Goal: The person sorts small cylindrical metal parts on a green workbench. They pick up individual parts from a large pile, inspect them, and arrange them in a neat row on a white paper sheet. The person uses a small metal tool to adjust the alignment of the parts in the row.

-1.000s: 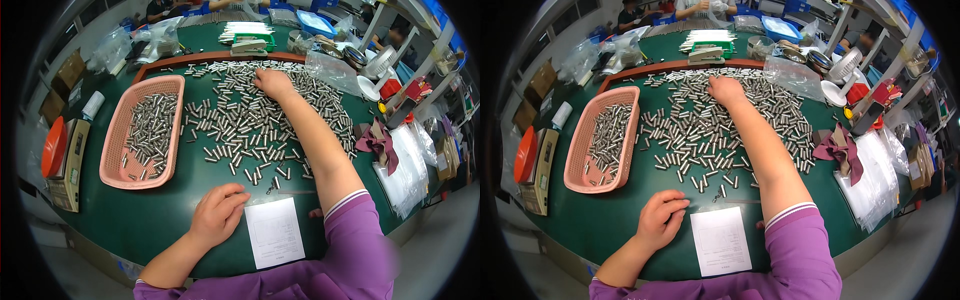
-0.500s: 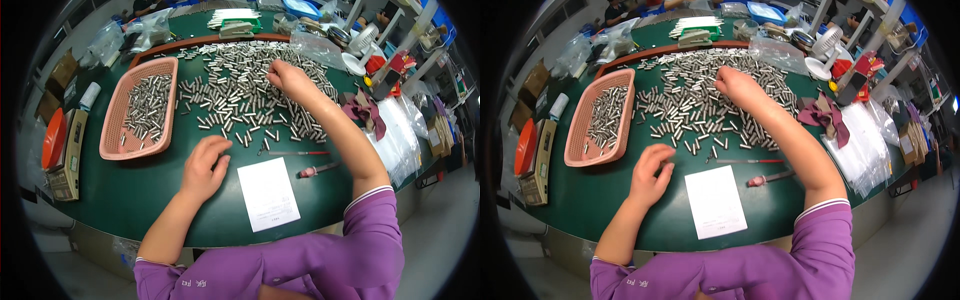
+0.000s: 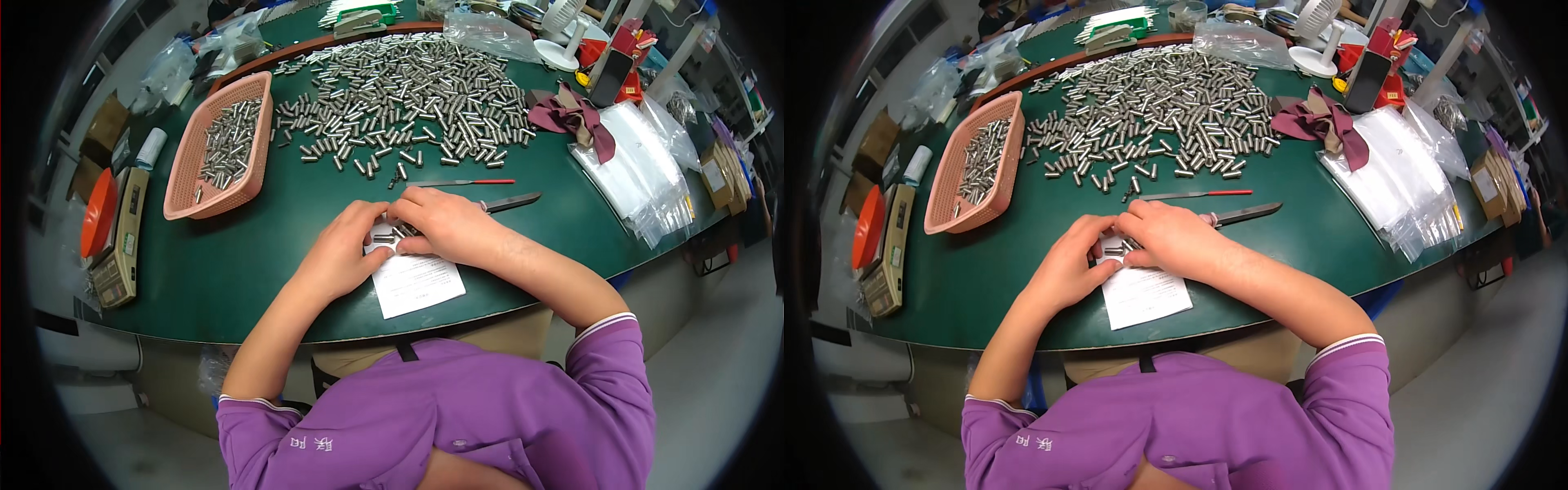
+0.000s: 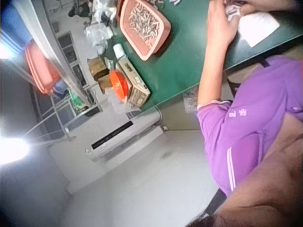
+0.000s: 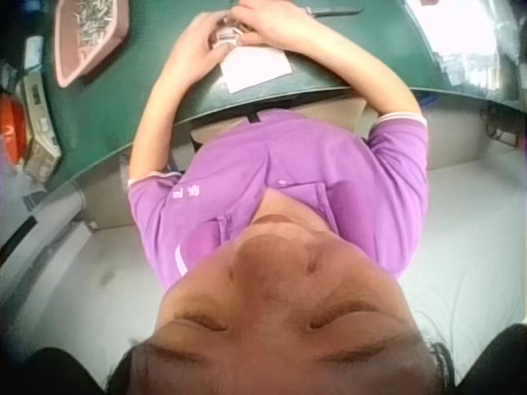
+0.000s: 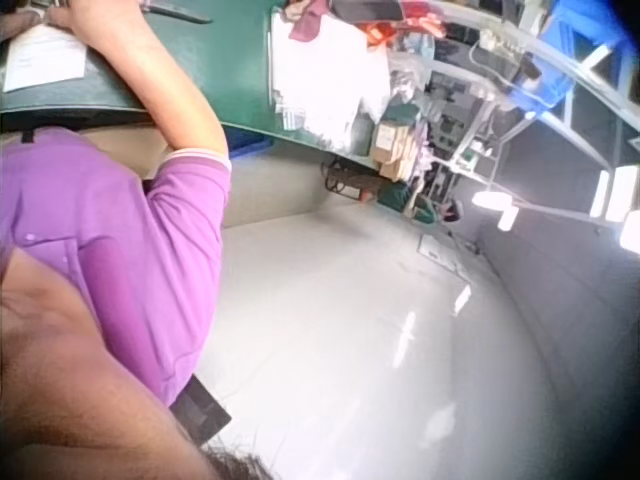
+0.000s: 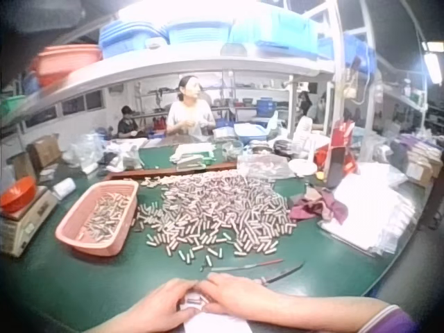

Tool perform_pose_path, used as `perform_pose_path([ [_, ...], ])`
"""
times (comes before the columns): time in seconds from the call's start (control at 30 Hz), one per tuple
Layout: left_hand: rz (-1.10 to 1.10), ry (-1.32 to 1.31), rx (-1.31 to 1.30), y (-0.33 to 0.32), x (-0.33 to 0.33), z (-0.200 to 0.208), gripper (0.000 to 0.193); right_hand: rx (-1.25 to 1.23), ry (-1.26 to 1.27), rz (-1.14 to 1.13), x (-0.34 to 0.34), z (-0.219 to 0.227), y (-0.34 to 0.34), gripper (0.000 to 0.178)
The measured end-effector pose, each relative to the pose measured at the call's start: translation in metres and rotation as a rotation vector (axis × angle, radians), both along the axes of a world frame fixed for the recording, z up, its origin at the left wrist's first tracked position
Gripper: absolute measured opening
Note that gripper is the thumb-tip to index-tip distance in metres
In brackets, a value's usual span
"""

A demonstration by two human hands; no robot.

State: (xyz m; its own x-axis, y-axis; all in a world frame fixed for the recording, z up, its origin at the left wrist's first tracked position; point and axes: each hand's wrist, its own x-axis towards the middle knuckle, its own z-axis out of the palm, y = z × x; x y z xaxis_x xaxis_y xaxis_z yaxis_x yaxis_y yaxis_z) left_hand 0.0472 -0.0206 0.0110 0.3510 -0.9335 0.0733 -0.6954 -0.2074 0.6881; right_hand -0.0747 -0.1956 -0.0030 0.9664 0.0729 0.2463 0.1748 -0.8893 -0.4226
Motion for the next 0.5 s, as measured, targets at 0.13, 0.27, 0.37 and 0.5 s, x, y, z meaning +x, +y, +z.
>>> perform_pose_path([
  [0.13, 0.001, -0.053, 0.001, -0.002, 0.002, -0.006, 0.049, 0.139, 0.088, -0.006, -0.008, 0.015, -0.008, 0.048],
  [0.27, -0.05, -0.08, 0.102, -0.01, 0.007, -0.001, 0.048, 0.276, 0.16, -0.042, -0.017, 0.021, -0.01, 0.052],
  [0.37, -0.062, -0.048, 0.1, -0.018, 0.004, 0.012, 0.046, 0.261, 0.111, -0.032, -0.021, 0.016, -0.014, 0.05],
  [0.5, -0.071, -0.036, 0.09, -0.019, 0.001, 0.007, 0.048, 0.295, 0.162, -0.033, -0.022, 0.022, -0.016, 0.045],
])
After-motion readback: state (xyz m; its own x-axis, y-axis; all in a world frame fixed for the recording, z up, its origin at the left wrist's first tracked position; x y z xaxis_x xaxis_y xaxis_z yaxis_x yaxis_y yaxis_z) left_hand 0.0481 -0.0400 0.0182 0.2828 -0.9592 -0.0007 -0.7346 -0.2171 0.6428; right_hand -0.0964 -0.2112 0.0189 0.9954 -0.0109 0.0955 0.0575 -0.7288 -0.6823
